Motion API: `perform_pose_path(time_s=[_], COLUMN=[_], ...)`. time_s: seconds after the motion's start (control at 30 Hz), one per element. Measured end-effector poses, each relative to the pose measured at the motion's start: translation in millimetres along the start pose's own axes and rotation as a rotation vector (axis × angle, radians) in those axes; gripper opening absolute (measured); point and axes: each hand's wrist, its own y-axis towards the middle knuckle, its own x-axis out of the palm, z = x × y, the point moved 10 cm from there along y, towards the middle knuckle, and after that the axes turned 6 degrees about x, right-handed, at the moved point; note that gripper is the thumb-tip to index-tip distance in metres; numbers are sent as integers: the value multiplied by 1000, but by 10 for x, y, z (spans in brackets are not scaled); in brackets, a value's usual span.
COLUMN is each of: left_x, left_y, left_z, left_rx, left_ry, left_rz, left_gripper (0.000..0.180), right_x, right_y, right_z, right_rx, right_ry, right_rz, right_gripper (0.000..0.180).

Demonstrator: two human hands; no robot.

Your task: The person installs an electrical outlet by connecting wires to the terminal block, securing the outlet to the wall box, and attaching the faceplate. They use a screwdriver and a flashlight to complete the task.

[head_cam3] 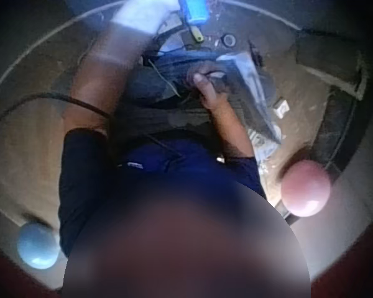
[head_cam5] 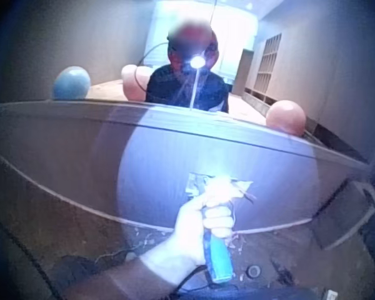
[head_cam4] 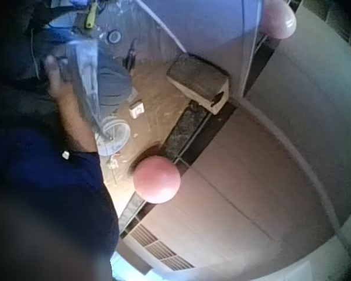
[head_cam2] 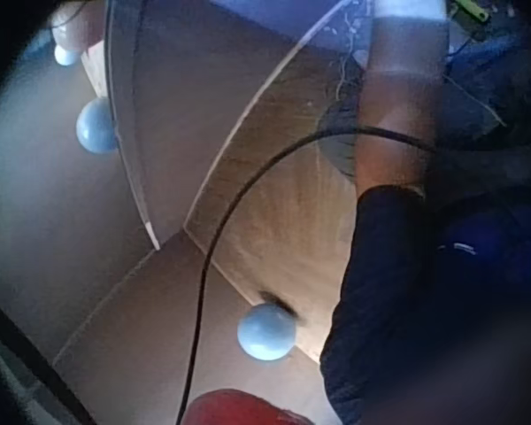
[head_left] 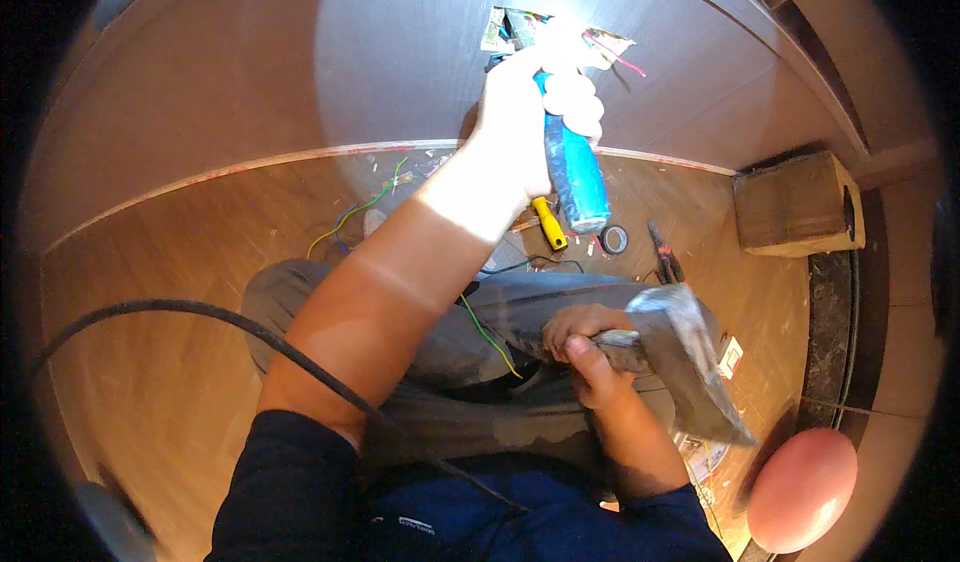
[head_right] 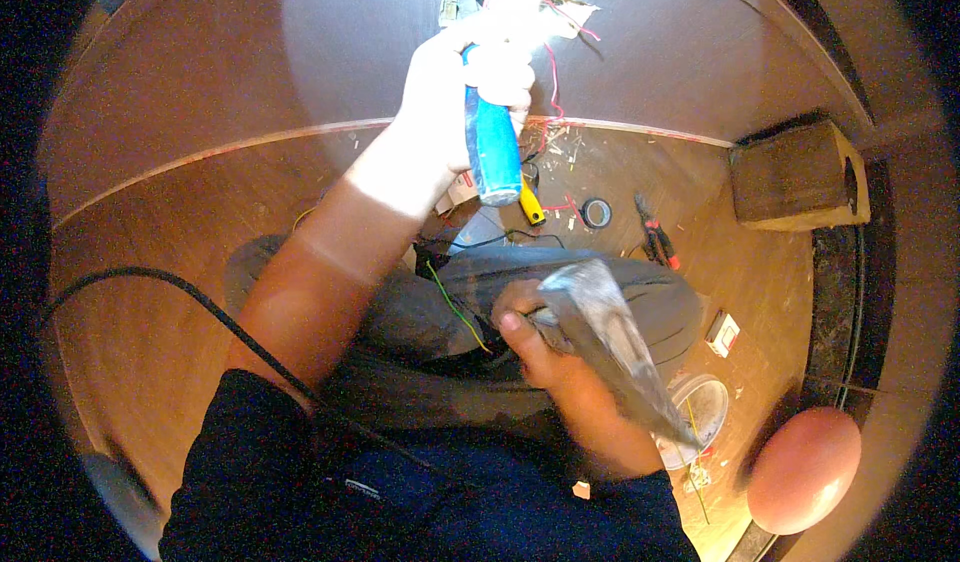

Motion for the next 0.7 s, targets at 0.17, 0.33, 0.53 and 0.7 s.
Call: perform_pose_path(time_s=[0.17,0.33,0.53,0.7], left_x=[-11,-22,-41,13], left_y=[27,78,83,126], left_z=[28,12,66,166], left_rx=[56,56,149,297], left_ry=[-10,30,142,222], left_rz=[62,107,145,147], left_gripper=[18,26,29,27], right_x=[126,60,-74,-106], right_y=[94,118,70,86], right_z=[-355,-336,-233,-216], right_rx=[-286,-138,-18,79], right_ry=[-815,-243,-302,-515], right_rz=[237,74,260,393], right_gripper=[19,11,8,13])
